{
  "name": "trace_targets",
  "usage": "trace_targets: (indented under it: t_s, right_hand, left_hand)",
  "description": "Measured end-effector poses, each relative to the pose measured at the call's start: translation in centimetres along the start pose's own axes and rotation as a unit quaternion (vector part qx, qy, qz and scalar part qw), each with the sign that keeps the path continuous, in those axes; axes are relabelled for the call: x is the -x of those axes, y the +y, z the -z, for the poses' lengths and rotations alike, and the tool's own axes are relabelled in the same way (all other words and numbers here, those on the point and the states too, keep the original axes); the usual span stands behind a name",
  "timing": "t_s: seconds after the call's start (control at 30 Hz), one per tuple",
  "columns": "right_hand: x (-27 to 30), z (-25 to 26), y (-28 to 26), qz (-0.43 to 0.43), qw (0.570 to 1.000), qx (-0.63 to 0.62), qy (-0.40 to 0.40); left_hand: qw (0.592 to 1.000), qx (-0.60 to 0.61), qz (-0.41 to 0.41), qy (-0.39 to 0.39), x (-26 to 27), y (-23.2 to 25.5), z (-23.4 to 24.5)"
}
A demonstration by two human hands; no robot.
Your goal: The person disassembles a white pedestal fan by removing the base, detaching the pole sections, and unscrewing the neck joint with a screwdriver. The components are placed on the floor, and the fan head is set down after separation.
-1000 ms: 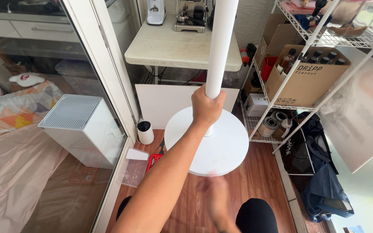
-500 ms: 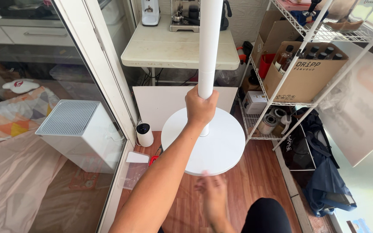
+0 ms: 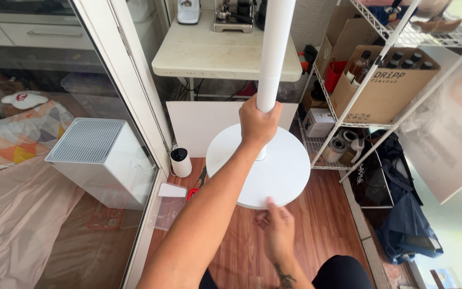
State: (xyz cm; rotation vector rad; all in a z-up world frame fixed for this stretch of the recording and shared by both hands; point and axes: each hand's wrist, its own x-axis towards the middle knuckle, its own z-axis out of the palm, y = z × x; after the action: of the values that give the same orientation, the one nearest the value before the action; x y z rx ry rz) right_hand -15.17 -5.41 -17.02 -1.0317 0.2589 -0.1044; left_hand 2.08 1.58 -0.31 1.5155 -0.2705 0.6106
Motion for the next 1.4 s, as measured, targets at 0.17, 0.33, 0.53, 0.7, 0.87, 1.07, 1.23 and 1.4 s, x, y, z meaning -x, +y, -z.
trace_targets:
  t_s: [0.17,0.33,0.53,0.7,0.87,1.07,1.23,1.4]
  right_hand:
    - [-4.3,3.6,-5.0,0.021,0.991,-0.109,0.078]
    - [-2.1,3.3,-3.2,0.089,0.992,0.014,0.092]
    - [3.1,1.9,0.6,0.023,0.992,-0.012,-0.120]
    - [-2.1,3.6,-5.3,0.054,0.984,-0.147,0.083]
    - [-1.4,2.0,-4.3,0.060,0.993,0.043,0.097]
    - [1.0,0.2,-3.4,-0.047,0.993,-0.079,0.068]
    - [-2.2,1.4,-5.5,-0.008,0.983,-0.117,0.139]
    - [1.1,-0.1,-1.3,0.070,0.996,0.020,0.060]
  left_hand:
    - [1.000,-0.020,0.005,0.010,0.7,0.1,-1.1]
    - [0.998,-0.026,-0.045,0.033,0.8,0.3,-2.3]
    - [0.999,-0.032,-0.026,0.012,2.0,-0.1,-2.9]
    - [1.000,-0.024,0.005,0.002,1.9,0.6,-3.0]
    - [1.000,-0.011,-0.003,0.008,1.5,0.6,-3.0]
    - [1.000,-0.007,-0.011,-0.002,1.2,0.1,-1.7]
    - [1.000,-0.005,0.023,-0.007,1.4,0.2,-1.8]
    - [1.000,-0.007,-0.006,0.009,1.2,0.1,-1.8]
